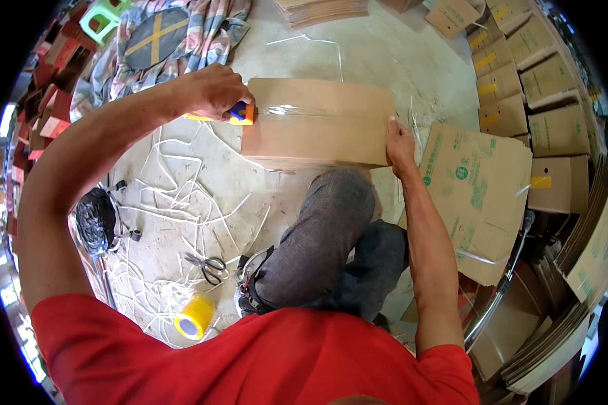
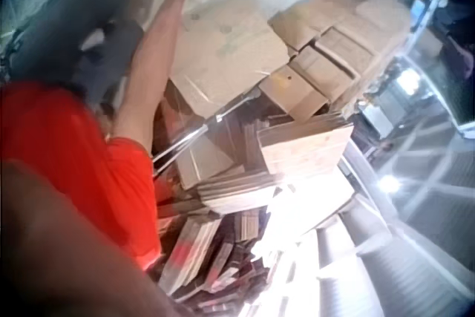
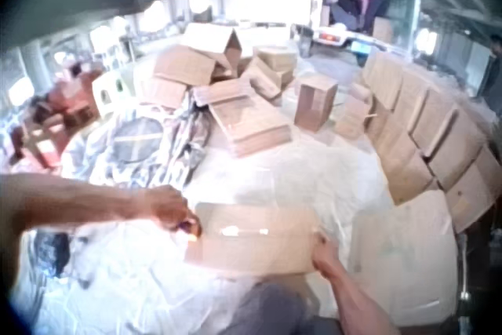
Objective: The person assembles flat cardboard boxes by folding the flaps and sealing them with a handheld tape dispenser. The person repeatedly picks up a box blank, folds it into shape, applies tape to the seams, and sets the finished box aside.
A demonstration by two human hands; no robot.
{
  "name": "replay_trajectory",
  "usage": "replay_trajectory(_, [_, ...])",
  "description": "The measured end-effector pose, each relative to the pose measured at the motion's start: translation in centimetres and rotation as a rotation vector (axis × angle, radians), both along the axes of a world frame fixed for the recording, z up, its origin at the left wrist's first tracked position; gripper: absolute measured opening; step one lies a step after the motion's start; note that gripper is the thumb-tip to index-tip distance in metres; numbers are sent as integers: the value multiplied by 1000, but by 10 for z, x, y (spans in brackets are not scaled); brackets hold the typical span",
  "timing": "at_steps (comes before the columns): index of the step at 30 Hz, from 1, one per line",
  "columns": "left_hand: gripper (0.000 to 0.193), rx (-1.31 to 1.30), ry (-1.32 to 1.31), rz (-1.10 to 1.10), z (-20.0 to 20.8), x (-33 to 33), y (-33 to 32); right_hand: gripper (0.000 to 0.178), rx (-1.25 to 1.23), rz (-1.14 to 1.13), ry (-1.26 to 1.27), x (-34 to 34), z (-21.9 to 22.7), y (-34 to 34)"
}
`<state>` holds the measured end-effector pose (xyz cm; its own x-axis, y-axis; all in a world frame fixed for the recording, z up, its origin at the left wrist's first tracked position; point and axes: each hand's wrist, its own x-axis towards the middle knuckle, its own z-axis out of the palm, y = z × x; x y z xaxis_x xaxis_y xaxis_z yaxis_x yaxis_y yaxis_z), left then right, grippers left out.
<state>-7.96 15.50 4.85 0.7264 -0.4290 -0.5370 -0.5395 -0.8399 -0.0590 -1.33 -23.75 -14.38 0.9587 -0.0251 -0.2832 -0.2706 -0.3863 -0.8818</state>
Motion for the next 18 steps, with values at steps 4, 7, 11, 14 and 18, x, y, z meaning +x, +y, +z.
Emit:
replay_trajectory(4, [32, -83, 14, 12, 0, -5, 20, 58, -12, 1, 33, 5, -8, -8])
replay_trajectory(7, [49, -179, 37, 60, -9, -11, 40, 57, -10, 36, -8, 8, -7, -8])
replay_trajectory(11, [88, -336, -57, 130, -50, -37, 78, 58, -30, 95, 4, 18, 5, -6])
replay_trajectory(14, [90, -520, -159, 205, -79, -68, 77, 60, -39, 126, 26, 30, -7, -27])
replay_trajectory(18, [90, -807, -284, 217, -127, -89, 41, 63, -93, 148, 34, 40, 6, -59])
